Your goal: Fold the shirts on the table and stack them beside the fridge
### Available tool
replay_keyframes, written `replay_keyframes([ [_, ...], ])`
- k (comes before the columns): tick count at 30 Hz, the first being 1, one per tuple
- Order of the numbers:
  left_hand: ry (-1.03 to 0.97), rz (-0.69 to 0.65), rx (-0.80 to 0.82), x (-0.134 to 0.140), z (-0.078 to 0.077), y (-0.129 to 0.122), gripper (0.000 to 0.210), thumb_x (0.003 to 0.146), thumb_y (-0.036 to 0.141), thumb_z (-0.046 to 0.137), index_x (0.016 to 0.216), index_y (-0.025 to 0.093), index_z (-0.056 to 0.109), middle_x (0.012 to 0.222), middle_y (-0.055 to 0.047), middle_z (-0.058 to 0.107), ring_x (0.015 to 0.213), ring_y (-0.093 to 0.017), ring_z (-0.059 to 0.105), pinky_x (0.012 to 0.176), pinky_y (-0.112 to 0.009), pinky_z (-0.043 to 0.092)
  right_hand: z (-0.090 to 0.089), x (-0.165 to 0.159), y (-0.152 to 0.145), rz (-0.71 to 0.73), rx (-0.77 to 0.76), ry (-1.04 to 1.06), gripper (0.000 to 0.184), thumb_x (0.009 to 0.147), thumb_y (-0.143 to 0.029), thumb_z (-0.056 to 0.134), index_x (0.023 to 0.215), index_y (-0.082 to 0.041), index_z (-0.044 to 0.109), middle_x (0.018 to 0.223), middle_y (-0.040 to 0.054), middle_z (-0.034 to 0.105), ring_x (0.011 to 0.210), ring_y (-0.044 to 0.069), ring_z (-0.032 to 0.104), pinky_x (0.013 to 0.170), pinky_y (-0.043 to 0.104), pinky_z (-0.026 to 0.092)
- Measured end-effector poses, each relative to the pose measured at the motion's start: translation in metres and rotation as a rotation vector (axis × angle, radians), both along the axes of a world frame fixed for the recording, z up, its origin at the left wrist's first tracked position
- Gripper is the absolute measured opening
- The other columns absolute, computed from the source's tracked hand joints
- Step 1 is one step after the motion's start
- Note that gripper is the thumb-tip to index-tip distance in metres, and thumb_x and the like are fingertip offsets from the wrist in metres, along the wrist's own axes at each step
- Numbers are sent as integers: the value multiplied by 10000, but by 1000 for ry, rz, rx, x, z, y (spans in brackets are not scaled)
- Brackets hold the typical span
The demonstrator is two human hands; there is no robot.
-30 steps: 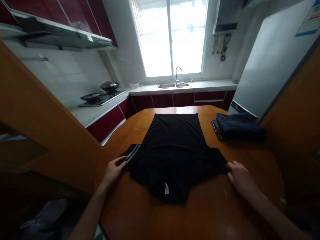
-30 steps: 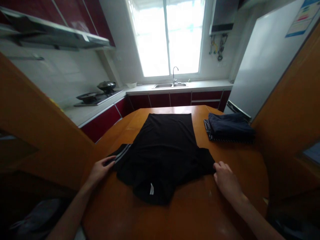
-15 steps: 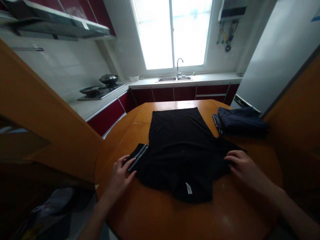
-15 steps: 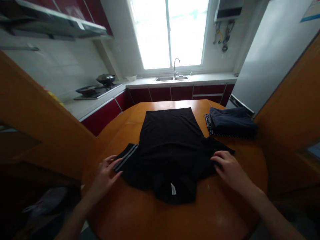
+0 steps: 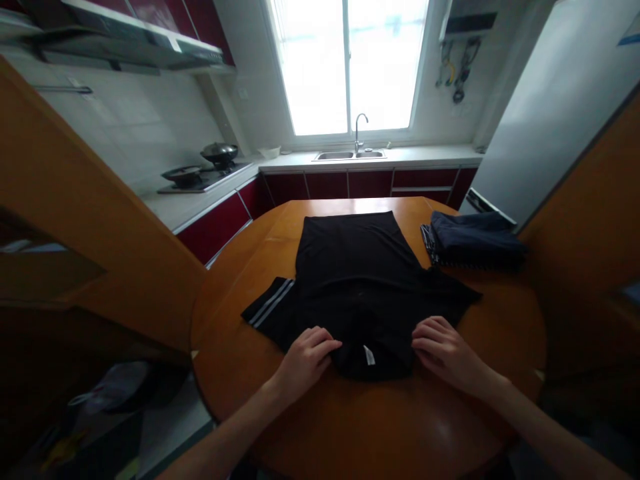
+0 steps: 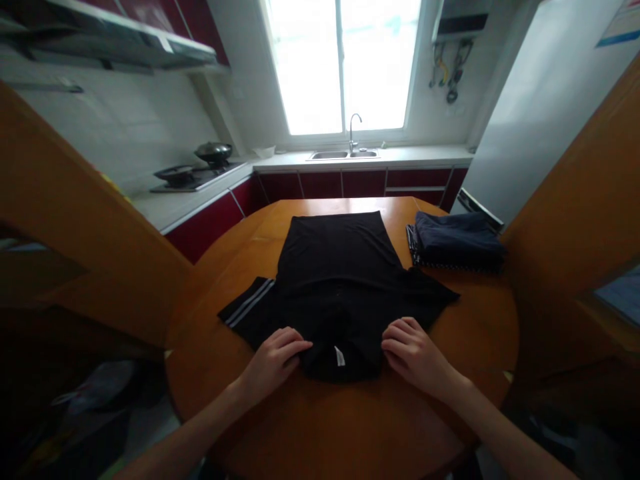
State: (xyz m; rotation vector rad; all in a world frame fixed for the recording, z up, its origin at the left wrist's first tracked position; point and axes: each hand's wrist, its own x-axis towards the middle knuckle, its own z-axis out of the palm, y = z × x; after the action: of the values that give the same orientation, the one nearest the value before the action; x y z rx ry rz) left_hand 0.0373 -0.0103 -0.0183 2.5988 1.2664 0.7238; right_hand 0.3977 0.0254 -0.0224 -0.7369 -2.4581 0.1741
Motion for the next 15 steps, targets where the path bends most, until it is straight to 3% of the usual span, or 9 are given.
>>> replay_keyframes([
  [3, -33, 6, 2, 1, 3, -6, 350, 873, -5, 505, 1036, 227, 709, 987, -56, 642, 941, -202, 598, 833, -360, 540, 7, 8, 2, -40, 16, 39, 171, 926, -86, 565, 986, -226, 643, 1015, 53, 682, 986, 209, 602, 924, 421, 456],
  [6, 51, -11, -101, 4, 7, -17, 451, 810, -11, 522, 1151, 236, 683, 1232, -82, 613, 1196, -241, 551, 1016, -426, 504, 8, 11, -3, -79, -42, -62, 254, 884, -77, 576, 1052, -241, 672, 1106, 64, 679, 1080, 237, 592, 982, 453, 449],
  [8, 117, -36, -172, 7, 10, -24, 645, 769, 26, 563, 1381, 227, 551, 1473, -101, 493, 1398, -275, 413, 1150, -485, 401, 5, 11, -9, -86, -102, -140, 454, 831, -82, 597, 1250, -253, 636, 1272, 82, 635, 1214, 268, 542, 1047, 482, 429],
  [10, 180, -79, -229, 11, 12, -26, 847, 759, 90, 599, 1554, 210, 333, 1621, -108, 327, 1508, -288, 257, 1224, -521, 282, 3, 8, -14, -92, -126, -179, 684, 795, -97, 608, 1450, -259, 503, 1460, 97, 523, 1354, 292, 442, 1113, 505, 387],
  [12, 239, -122, -276, 15, 12, -23, 952, 757, 141, 615, 1608, 199, 192, 1666, -112, 232, 1543, -286, 170, 1249, -536, 202, 2, 4, -17, -106, -97, -174, 809, 784, -112, 602, 1549, -253, 380, 1573, 102, 410, 1442, 304, 345, 1164, 526, 328],
  [15, 290, -140, -329, 21, 7, -13, 989, 753, 189, 637, 1617, 178, 154, 1677, -135, 169, 1552, -292, 126, 1251, -540, 176, 0, -3, -16, -86, -51, -190, 887, 761, -83, 560, 1592, -258, 300, 1640, 85, 317, 1508, 302, 251, 1209, 550, 239],
])
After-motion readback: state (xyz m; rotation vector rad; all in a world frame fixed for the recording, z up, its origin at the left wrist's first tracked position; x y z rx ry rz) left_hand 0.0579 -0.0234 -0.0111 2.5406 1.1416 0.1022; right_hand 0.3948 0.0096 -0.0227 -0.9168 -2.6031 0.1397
